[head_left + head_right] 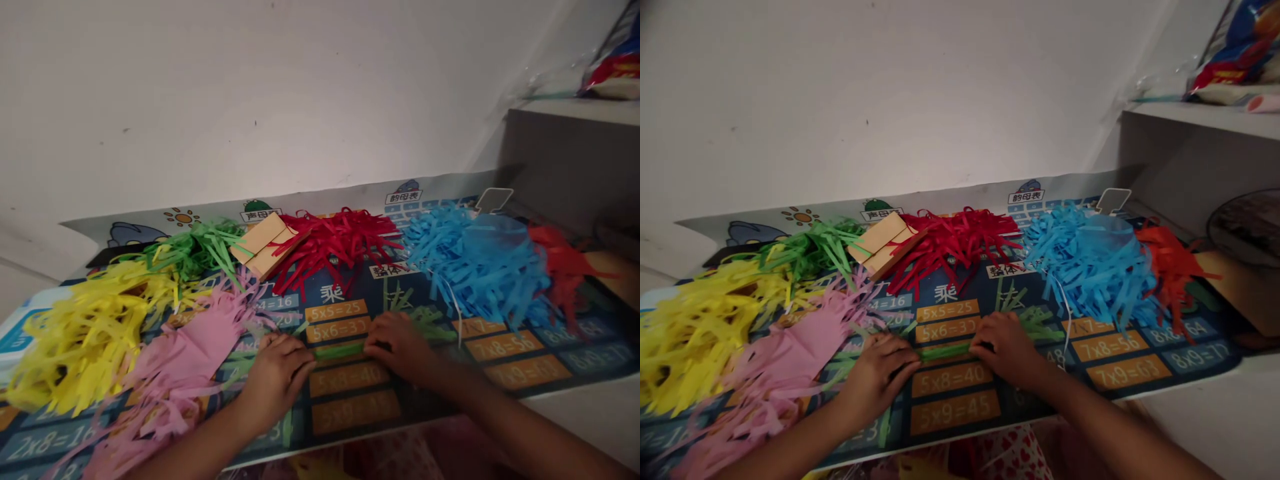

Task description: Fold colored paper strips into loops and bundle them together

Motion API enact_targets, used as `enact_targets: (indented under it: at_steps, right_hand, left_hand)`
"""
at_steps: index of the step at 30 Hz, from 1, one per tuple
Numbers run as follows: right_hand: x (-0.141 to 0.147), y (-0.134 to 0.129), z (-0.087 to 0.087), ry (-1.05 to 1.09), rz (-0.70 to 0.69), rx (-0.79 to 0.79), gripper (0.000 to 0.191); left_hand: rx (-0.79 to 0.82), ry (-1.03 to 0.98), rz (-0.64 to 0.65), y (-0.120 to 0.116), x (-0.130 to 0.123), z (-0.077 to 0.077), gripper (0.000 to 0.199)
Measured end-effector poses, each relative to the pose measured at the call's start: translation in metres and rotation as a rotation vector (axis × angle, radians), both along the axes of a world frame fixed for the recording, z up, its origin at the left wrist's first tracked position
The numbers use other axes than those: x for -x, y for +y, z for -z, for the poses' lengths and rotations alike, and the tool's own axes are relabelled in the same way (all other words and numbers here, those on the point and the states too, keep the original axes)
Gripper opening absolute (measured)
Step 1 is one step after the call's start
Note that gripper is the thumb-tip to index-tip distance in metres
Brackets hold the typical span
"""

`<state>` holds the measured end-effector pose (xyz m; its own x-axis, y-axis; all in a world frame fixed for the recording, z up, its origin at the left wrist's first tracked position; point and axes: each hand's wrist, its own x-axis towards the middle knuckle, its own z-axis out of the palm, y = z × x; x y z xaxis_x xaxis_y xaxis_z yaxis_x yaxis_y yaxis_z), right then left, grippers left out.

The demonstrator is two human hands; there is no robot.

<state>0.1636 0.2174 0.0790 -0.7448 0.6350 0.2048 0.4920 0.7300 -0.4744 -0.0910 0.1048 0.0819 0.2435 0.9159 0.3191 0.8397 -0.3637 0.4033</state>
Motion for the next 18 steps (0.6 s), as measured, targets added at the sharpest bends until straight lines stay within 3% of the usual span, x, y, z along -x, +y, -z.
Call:
enact_targets:
  at_steps: [5, 11, 15, 18]
  right_hand:
    - [0.01, -0.002, -0.009, -0.088, 0.091, 0.061, 0.008]
    - [0.02, -0.001, -0.017, -0.203, 0.142, 0.097, 0.009]
    - [0.018, -0.001, -0.019, -0.232, 0.142, 0.072, 0.007]
    - [0.015, -0.004, -0.016, -0.152, 0.024, -0.148, 0.009]
  left_hand:
    - [0.135, 0.088, -0.139, 0.008, -0.008, -0.001, 0.02]
    - [0.177, 0.191, -0.171, 0.015, -0.012, -0.005, 0.015]
    - [0.027, 0.238, -0.059, 0.014, -0.012, -0.005, 0.012]
    - [-0.132, 0.313, 0.064, 0.013, -0.016, -0.004, 0.013]
